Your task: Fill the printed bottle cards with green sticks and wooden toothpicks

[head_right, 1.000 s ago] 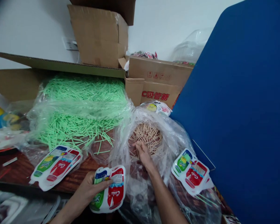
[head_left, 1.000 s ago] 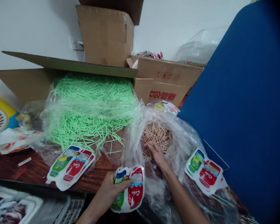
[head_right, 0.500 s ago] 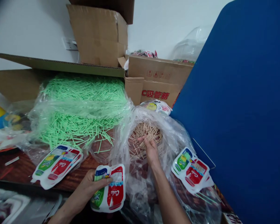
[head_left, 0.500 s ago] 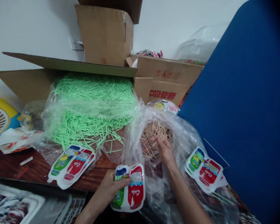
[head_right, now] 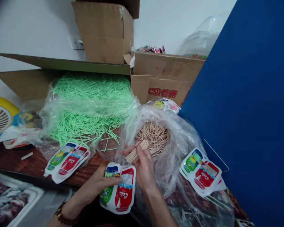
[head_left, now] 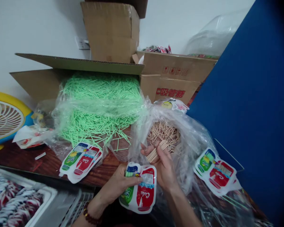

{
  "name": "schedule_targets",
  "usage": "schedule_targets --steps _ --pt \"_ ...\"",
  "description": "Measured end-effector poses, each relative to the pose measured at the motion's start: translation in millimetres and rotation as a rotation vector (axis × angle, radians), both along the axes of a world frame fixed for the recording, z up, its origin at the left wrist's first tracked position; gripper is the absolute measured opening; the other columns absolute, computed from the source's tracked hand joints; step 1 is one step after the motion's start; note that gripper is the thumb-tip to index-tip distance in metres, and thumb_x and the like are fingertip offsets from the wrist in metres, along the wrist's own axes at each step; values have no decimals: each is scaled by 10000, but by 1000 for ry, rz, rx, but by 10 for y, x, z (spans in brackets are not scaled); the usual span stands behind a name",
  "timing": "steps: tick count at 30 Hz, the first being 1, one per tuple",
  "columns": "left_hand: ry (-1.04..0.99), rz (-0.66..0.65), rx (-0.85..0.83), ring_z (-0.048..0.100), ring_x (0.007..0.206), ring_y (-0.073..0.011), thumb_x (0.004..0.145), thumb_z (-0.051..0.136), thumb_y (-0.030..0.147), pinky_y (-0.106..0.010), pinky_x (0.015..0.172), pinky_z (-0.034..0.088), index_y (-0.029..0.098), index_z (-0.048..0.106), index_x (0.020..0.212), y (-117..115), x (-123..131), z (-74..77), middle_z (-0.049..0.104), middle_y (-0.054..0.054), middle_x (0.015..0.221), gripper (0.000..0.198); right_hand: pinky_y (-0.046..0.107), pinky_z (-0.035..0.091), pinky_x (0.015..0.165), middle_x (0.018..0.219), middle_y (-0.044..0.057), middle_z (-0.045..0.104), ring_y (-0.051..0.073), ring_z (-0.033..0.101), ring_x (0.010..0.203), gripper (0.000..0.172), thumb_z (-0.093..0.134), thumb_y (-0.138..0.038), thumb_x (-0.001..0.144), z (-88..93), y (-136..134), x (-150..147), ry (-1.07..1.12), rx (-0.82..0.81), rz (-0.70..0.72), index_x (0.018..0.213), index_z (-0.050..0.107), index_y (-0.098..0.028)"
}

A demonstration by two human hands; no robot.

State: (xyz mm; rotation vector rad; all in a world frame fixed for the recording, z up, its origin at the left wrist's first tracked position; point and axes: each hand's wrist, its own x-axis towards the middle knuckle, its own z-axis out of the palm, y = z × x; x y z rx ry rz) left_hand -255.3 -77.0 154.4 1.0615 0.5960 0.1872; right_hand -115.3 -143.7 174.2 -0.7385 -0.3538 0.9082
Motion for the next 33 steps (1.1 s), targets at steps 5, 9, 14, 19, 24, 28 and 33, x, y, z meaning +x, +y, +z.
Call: schedule_targets --steps 5,9,14,19,24,28,33 --pt "-57 -9 -4 618 650 -146 687 771 230 -232 628 468 127 712 765 -5 -1 38 720 -19 748 142 337 520 849 784 -6 701 190 689 839 183 637 -364 822 -43 -60 -55 -47 -161 36 940 584 -236" --pt "-97 -8 -18 625 700 -155 689 771 227 -240 673 472 143 719 824 3 -10 47 717 -10 784 167 306 537 791 830 18 712 205 684 887 244 676 -342 792 -100 -111 -72 -55 -230 15 984 591 -218" --pt "-52 -11 2 635 684 -165 704 767 254 -256 671 483 123 717 825 28 -44 18 726 -35 791 185 382 534 801 878 41 725 234 688 887 187 601 -340 856 -173 -150 -60 -61 -190 32 987 549 -217" --pt "-92 21 62 648 745 -166 711 764 237 -254 716 489 144 717 870 68 -26 20 729 -22 837 190 377 482 918 1105 80 687 228 637 1031 151 604 -315 858 -183 -197 14 -224 -196 273 949 601 -194" --pt "-43 11 112 656 677 -172 709 764 256 -252 645 497 121 721 848 129 -16 44 743 -46 788 197 416 473 941 1248 54 610 232 593 1113 303 582 -322 873 -112 -159 123 -363 -137 278 1170 540 -284" --pt "-64 78 108 660 661 -154 715 763 252 -235 645 502 139 713 853 180 -5 28 748 -28 779 185 398 417 1001 1246 46 610 213 562 1148 292 465 -335 938 -50 -158 182 -719 -217 283 1210 564 -292" --pt "-77 108 97 666 658 -147 716 766 238 -216 636 505 133 719 819 246 -3 -1 753 -28 766 155 353 357 1046 1309 22 569 184 511 1202 318 485 -302 932 -85 -187 221 -920 -231 335 1238 570 -300"
